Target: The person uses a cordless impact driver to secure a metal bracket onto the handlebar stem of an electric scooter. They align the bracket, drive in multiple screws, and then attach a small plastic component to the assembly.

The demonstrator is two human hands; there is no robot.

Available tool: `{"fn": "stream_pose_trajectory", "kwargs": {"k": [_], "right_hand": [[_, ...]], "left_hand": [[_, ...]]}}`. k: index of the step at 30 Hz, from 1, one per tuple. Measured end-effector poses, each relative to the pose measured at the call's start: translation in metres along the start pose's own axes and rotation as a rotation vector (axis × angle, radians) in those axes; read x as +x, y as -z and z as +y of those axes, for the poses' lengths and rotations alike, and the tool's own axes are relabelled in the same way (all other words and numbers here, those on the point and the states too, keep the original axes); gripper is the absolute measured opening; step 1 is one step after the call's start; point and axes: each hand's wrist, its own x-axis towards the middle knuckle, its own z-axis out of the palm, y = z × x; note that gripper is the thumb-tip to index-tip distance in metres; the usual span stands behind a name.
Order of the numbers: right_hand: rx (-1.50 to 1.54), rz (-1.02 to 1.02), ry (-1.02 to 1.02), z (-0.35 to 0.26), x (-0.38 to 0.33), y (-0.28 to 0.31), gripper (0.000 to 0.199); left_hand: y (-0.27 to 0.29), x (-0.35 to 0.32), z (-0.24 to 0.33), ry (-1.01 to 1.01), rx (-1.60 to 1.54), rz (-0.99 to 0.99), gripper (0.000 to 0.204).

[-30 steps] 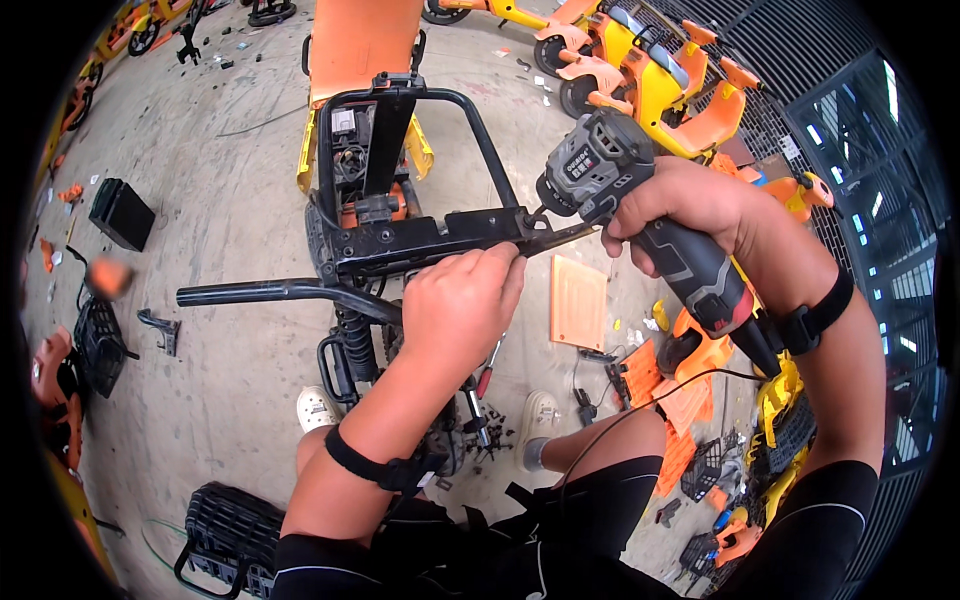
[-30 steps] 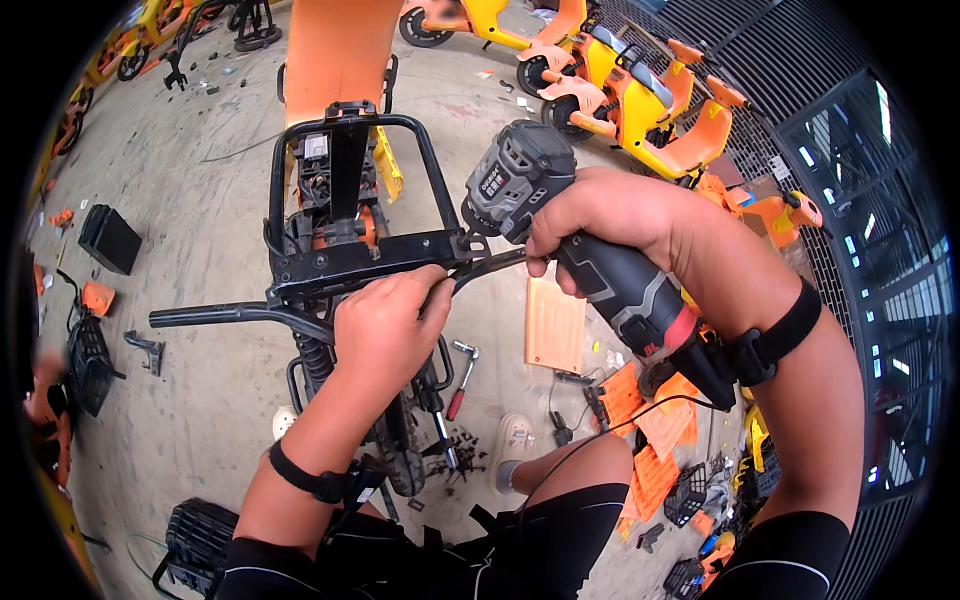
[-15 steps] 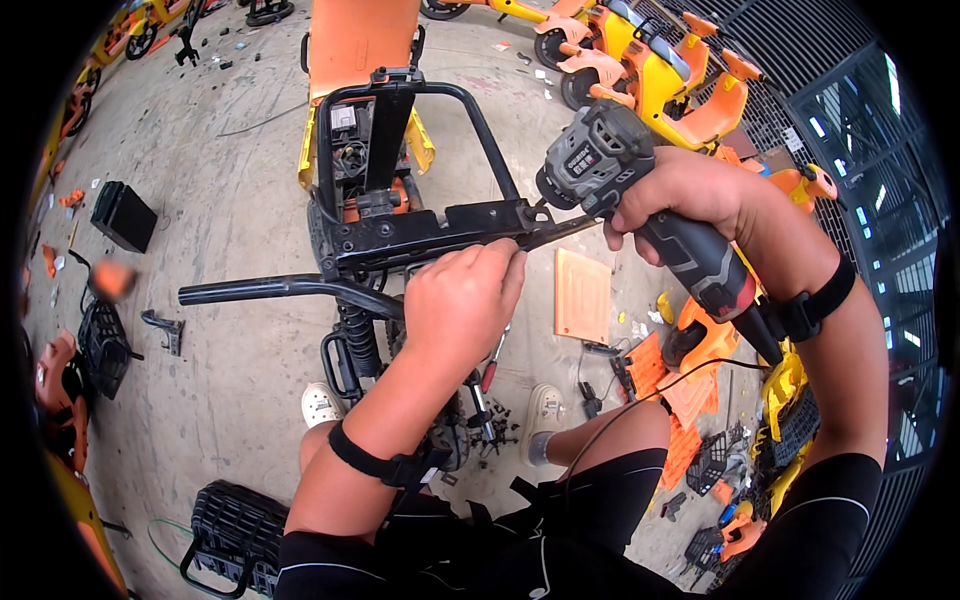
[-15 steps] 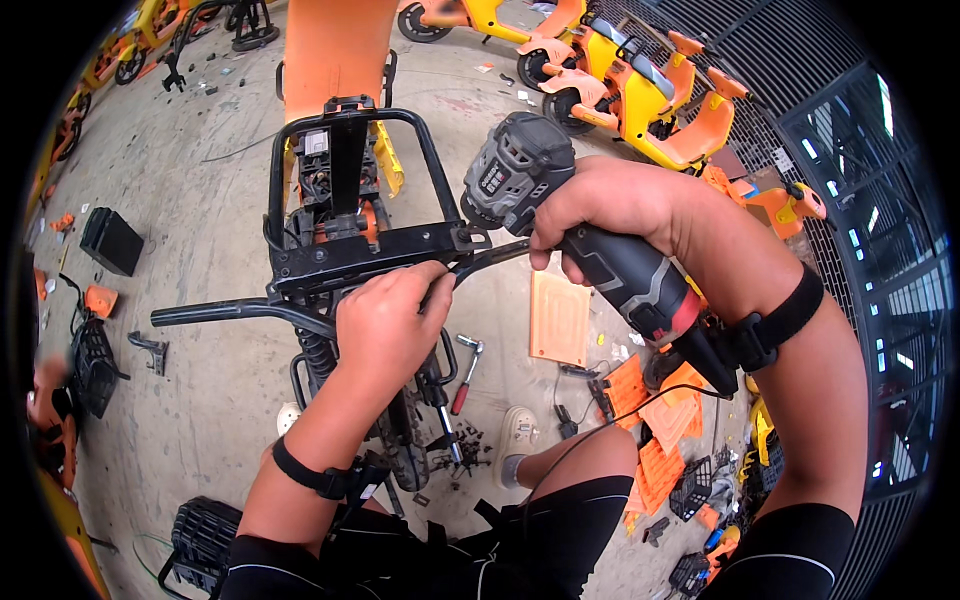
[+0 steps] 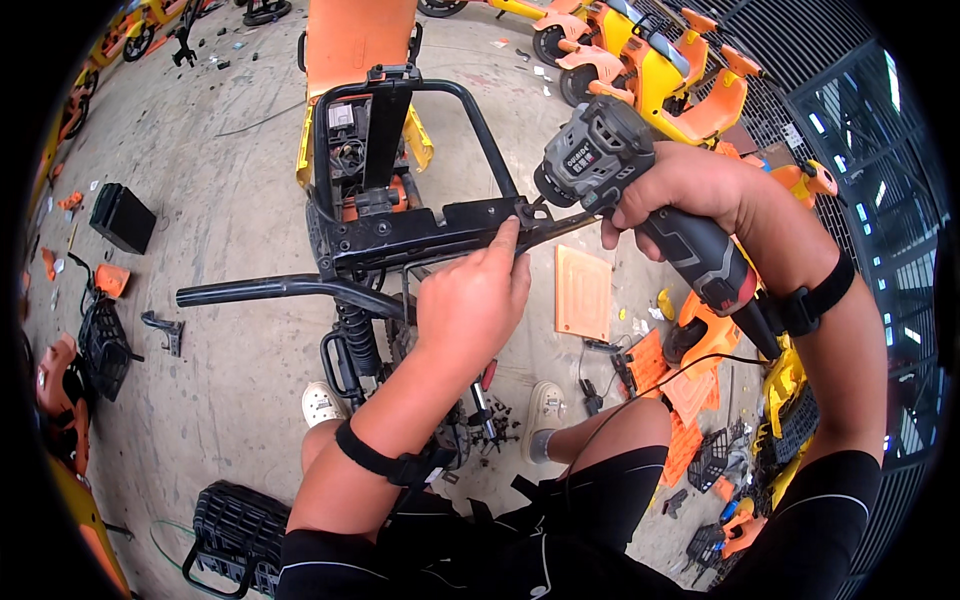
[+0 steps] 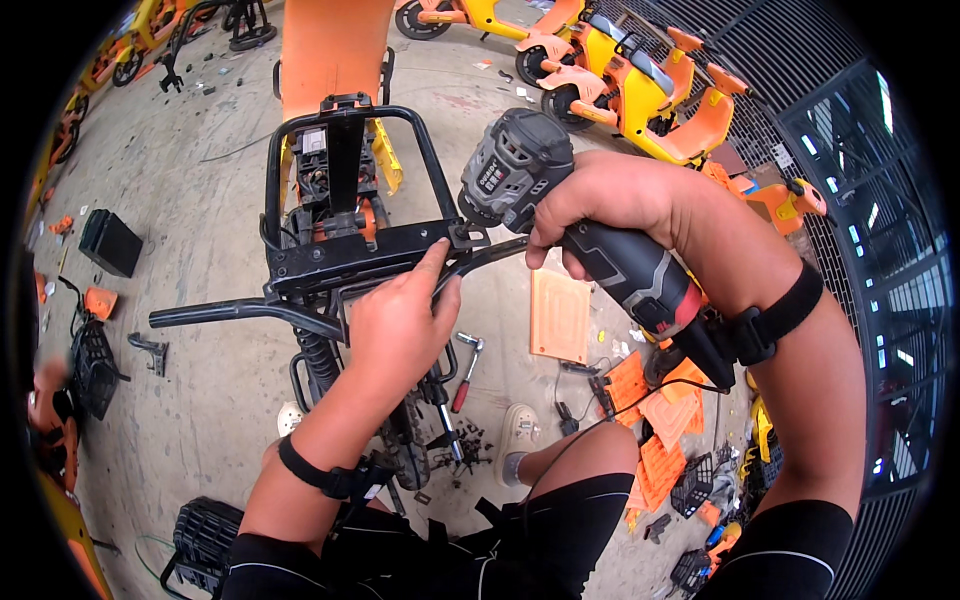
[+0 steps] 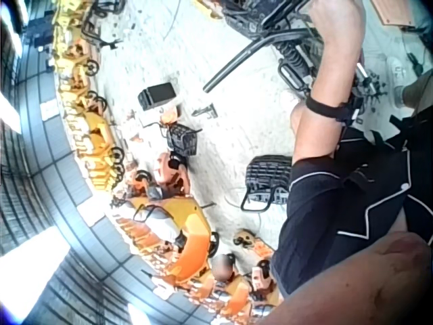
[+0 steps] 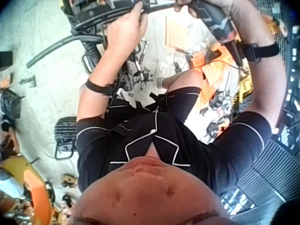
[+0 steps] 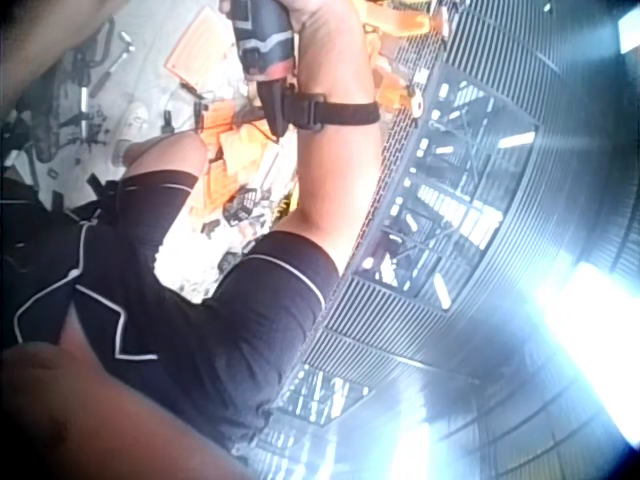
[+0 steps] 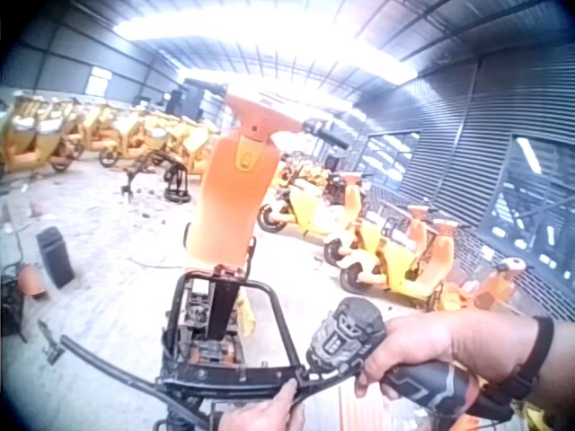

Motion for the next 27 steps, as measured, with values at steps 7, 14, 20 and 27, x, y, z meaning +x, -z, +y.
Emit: {"fn": "stream_pose_trajectory", "kwargs": {"k": [7,14,20,27], "right_hand": [[0.027,0.005,0.012,0.002,-0.006,-0.001,0.023],[-0.017,-0.004,0.023,-0.001,-0.003,-0.004,0.023],[-0.034,-0.003,0.013,0.003,-0.006,0.001,0.023],[-0.024,-0.024,0.038,0.001,-0.001,-0.002,0.022]], "left_hand": [[0.003,0.014,0.013,0.234,-0.146,-0.123,0.060],[0.006,0.025,0.014,0.245,-0.056,-0.172,0.051],[0.006,0.031,0.019,0.302,-0.176,-0.166,0.042],[0.005,0.030,0.018,0.377,-0.203,-0.114,0.036]]}}
